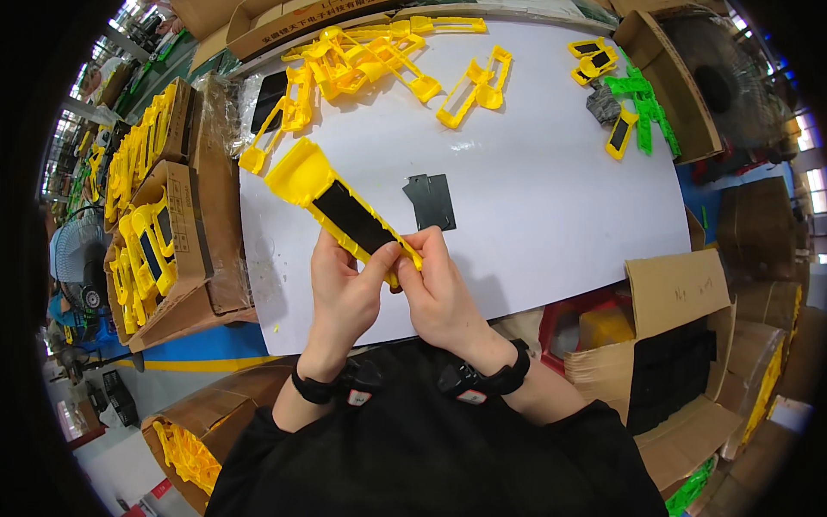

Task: The worker is assembling yellow plastic flashlights by inserting solar panels and components into the housings.

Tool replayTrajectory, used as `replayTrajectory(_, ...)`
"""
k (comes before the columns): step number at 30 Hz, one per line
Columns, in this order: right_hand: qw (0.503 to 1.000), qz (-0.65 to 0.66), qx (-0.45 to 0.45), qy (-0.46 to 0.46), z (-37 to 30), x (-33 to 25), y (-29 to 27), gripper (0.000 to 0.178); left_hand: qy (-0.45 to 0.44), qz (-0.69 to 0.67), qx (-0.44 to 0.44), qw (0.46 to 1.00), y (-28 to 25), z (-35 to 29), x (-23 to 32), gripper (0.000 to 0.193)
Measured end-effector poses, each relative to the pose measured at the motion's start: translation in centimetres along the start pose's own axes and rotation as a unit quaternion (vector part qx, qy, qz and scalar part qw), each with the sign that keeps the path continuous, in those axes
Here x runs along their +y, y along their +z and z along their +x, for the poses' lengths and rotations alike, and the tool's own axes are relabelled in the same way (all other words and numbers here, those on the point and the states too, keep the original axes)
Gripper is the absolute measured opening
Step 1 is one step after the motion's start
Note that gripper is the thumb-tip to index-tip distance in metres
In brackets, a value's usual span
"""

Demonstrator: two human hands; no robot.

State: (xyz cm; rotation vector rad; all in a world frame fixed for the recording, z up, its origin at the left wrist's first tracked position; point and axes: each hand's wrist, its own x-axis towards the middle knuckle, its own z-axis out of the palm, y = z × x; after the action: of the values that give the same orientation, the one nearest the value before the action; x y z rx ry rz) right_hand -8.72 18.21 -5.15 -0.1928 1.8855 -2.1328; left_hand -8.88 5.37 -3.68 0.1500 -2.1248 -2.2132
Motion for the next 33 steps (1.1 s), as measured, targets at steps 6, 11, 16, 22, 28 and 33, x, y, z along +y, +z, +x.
replayTrajectory(6,0.999,-0.029,-0.001,0.018,-0.4,0.2,-0.8,0.014,0.017,-0.010,-0.062,0.998,-0.9,0.9,-1.2,0.029)
replayTrajectory(11,0.982,-0.161,-0.077,0.055,1.1,-0.7,-2.2,0.017,-0.070,-0.029,-0.113,0.991,-0.9,1.5,-0.7,0.020)
replayTrajectory(16,0.981,-0.187,-0.045,0.024,1.0,-0.3,-1.5,0.016,-0.095,-0.089,-0.014,0.991,0.4,2.2,-0.7,0.029)
replayTrajectory(22,0.994,-0.079,-0.039,0.071,0.7,0.4,-0.7,0.012,-0.087,-0.126,0.010,0.988,0.7,1.9,0.0,0.033)
replayTrajectory(28,0.999,0.021,-0.038,0.031,0.6,0.9,-0.3,0.012,-0.057,-0.116,0.035,0.991,1.5,1.7,-0.2,0.029)
replayTrajectory(33,0.995,0.084,-0.039,0.034,0.5,0.7,0.0,0.010,-0.003,-0.073,0.060,0.996,2.0,1.2,0.4,0.025)
